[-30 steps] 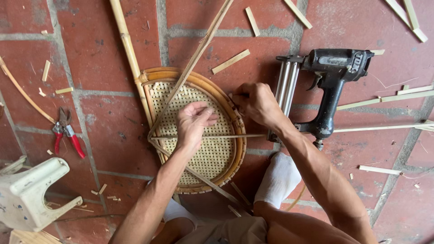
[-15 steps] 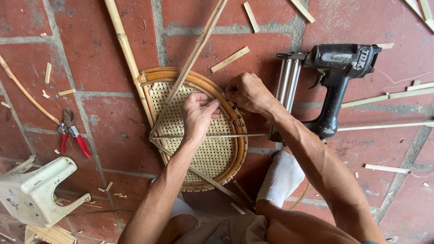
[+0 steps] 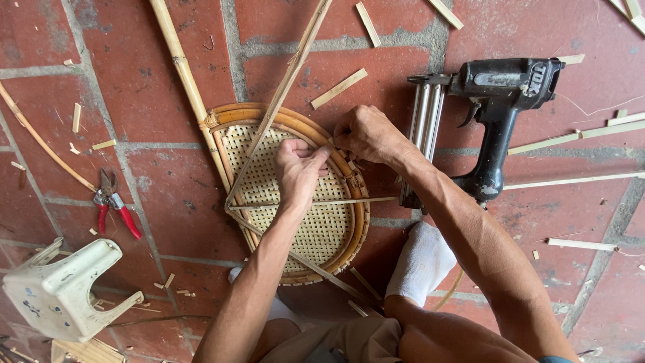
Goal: The person sits on a tiled floor and uses a pneumatic nail gun to attach thin bamboo strips to the rim of a woven basket. They repeatedly position strips and fire the nail gun to secure them along the curved edge.
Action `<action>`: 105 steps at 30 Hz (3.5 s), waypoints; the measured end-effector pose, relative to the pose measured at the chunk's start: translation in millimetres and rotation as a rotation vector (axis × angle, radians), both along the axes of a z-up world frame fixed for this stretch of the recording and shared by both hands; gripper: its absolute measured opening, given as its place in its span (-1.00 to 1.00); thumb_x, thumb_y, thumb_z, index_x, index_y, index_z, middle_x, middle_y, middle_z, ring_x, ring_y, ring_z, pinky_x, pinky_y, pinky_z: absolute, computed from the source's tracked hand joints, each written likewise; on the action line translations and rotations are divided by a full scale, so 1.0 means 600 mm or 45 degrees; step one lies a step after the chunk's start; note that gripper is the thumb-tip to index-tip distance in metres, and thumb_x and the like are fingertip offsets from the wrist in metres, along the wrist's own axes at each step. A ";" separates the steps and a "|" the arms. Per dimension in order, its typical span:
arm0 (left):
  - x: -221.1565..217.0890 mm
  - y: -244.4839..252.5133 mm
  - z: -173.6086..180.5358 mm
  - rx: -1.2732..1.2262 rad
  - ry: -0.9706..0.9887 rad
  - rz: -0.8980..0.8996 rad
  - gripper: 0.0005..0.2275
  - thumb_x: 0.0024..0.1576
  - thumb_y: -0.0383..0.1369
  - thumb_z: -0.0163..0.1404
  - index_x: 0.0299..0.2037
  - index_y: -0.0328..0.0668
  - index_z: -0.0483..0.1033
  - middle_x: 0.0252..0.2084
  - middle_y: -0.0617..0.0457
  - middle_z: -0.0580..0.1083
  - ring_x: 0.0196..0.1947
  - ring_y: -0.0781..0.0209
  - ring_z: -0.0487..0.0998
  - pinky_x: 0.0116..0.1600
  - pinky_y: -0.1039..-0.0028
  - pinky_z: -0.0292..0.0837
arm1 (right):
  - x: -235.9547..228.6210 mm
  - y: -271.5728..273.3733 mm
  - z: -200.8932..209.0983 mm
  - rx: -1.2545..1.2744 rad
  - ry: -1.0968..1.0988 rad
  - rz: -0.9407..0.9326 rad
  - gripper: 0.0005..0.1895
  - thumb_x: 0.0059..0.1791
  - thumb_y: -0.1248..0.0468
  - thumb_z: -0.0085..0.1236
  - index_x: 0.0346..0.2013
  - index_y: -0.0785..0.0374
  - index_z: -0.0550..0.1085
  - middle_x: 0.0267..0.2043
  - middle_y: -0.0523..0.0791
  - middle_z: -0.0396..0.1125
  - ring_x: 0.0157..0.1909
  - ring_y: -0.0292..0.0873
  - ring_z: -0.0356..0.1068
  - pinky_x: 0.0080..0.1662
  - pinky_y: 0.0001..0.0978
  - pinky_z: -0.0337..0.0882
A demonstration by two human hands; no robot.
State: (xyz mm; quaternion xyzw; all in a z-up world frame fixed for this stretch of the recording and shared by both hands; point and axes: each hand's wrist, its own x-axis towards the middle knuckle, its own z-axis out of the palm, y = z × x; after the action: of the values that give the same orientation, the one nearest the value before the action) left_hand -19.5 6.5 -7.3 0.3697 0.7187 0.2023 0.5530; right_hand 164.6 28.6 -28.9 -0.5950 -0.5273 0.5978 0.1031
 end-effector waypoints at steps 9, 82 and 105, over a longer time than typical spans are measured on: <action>0.006 0.005 0.001 0.000 0.104 -0.012 -0.71 0.06 -0.42 0.23 -0.22 -0.36 0.33 -0.38 -0.10 0.48 -0.59 0.24 0.55 -0.60 0.54 0.57 | -0.001 -0.007 -0.010 -0.013 0.044 -0.026 -0.89 -0.09 0.36 0.27 -0.28 0.27 0.64 -0.38 -0.06 0.55 -0.44 -0.18 0.56 -0.33 -0.31 0.60; -0.075 -0.024 0.013 0.297 0.075 -0.298 -0.89 0.15 -0.54 0.14 -0.26 -0.30 0.43 -0.39 -0.04 0.53 -0.48 0.31 0.54 -0.45 0.55 0.53 | 0.250 -0.146 0.012 -0.571 0.997 -1.046 -0.78 -0.02 0.42 0.17 -0.14 0.52 0.44 -0.53 -0.13 0.26 -0.56 -0.25 0.27 -0.45 -0.42 0.35; -0.096 -0.162 0.095 0.555 0.050 -1.014 -0.93 0.14 -0.50 0.15 -0.21 -0.32 0.57 -0.28 -0.08 0.60 -0.38 0.15 0.64 -0.35 0.44 0.60 | -0.006 -0.199 0.118 0.080 0.340 -0.127 -0.78 -0.08 0.30 0.27 -0.16 0.23 0.67 -0.26 -0.10 0.60 -0.35 -0.21 0.56 -0.29 -0.37 0.59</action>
State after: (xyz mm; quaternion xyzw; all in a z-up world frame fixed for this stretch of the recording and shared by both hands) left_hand -77.1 -90.6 50.0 0.7289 0.4714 0.1134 0.4834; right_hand 161.1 -90.7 42.2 -0.5320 -0.4971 0.6491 0.2203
